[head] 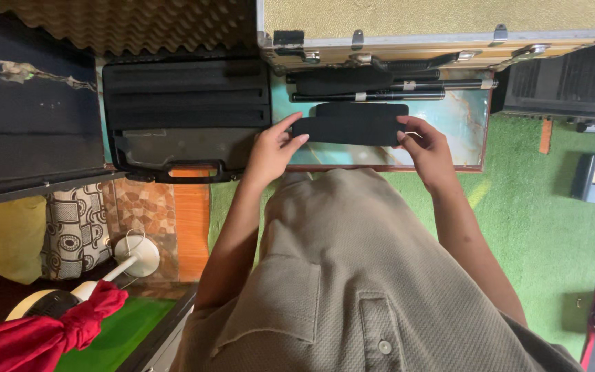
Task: The person picks up several black foam-covered microphone stands and places them one by one into the fitted compartments of a black hard-shell carrying case. They then close the case, secure the latches, and move it aside.
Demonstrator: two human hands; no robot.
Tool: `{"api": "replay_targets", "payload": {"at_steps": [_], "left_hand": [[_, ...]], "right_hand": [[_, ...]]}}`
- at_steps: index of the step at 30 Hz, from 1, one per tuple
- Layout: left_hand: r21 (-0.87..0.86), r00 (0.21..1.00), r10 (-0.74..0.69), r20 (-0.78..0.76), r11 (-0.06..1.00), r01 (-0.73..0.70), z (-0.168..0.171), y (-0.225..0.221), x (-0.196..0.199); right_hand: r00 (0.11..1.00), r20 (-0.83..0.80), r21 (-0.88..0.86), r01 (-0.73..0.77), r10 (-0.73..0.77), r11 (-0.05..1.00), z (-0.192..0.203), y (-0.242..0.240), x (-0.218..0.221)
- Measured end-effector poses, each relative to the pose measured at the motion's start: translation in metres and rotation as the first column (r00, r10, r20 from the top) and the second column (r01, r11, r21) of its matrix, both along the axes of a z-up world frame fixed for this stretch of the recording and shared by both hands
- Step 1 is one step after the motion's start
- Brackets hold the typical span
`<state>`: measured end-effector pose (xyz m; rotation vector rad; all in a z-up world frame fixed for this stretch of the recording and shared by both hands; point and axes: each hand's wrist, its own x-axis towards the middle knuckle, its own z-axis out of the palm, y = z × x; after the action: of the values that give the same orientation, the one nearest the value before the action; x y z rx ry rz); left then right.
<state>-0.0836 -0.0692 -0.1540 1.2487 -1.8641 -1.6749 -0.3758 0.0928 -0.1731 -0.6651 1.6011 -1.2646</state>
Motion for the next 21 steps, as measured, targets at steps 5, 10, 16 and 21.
{"api": "replay_targets", "payload": {"at_steps": [5,10,16,21], "left_hand": [[-0.116,0.999,0.038,-0.033,0.992,-0.042,-0.007,0.007,-0.003],[-0.011,0.990,0.137,-0.018,0.990,-0.137,-0.017,0.012,0.001],[-0.071,0.956,0.197,-0.218,0.974,-0.217,-0.014,0.019,0.006],[0.032,0.922,0.346,-0.172,0.938,-0.346,-0.003,0.034,0.017]], "right_hand": [[0.999,-0.048,0.040,-0.020,0.022,0.999,0.005,0.003,-0.005],[0.995,-0.019,0.024,-0.096,0.097,0.995,0.014,0.005,-0.005],[0.987,-0.075,0.040,-0.141,0.143,0.989,0.013,-0.011,-0.005],[0.972,-0.109,0.064,-0.201,0.208,0.977,0.006,-0.026,-0.001]]}}
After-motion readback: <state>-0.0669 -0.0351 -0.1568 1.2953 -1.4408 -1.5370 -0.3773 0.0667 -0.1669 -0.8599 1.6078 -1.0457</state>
